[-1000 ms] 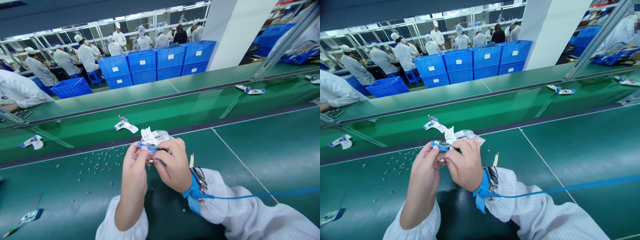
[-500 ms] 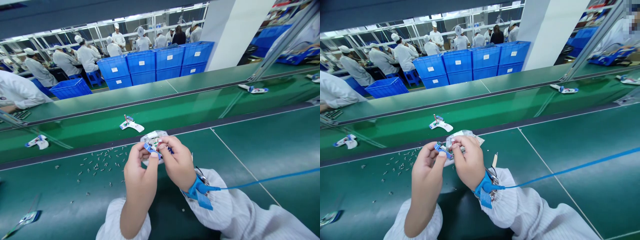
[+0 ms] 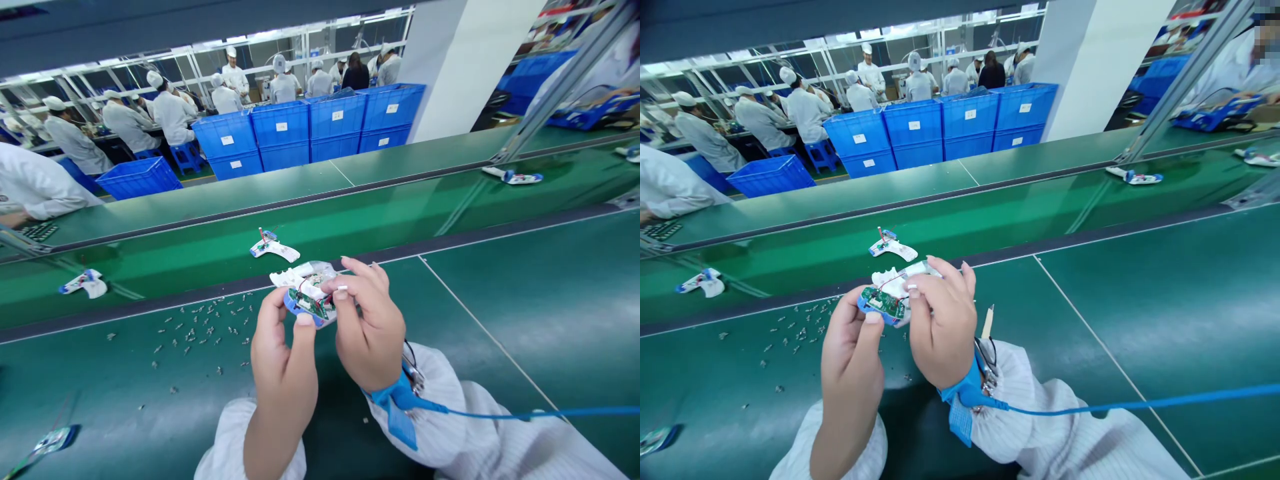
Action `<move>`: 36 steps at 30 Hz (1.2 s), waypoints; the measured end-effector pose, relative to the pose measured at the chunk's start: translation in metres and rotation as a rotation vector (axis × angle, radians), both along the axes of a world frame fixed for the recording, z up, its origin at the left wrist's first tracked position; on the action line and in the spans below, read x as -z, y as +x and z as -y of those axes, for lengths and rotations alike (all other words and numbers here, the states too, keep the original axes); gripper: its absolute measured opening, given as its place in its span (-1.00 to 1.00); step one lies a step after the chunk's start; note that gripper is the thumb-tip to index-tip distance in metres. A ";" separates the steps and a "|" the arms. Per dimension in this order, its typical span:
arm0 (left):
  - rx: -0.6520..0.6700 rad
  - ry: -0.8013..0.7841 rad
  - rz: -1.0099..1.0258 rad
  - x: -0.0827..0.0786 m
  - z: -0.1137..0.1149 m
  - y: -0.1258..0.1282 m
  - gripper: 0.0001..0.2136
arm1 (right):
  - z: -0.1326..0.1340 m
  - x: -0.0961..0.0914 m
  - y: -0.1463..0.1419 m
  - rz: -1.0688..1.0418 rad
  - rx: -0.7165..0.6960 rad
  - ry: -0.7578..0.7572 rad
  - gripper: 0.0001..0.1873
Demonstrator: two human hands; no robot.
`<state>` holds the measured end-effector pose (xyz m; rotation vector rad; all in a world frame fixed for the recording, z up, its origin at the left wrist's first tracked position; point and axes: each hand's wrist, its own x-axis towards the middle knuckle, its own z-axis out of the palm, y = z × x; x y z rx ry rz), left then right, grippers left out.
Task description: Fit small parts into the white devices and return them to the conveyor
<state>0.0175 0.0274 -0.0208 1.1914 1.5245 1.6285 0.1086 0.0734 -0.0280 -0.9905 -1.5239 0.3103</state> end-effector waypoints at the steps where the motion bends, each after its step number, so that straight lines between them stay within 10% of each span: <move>1: 0.001 0.005 -0.018 0.000 0.000 0.000 -0.81 | 0.001 -0.002 0.000 0.011 -0.005 0.016 -0.78; 15: 0.088 0.059 -0.040 -0.013 0.013 -0.004 -0.77 | -0.018 -0.049 0.035 0.334 -0.670 -0.066 -0.73; 36: 0.114 -0.002 0.160 -0.023 0.021 -0.003 -0.72 | -0.023 -0.080 0.047 0.553 -0.888 -0.041 -0.70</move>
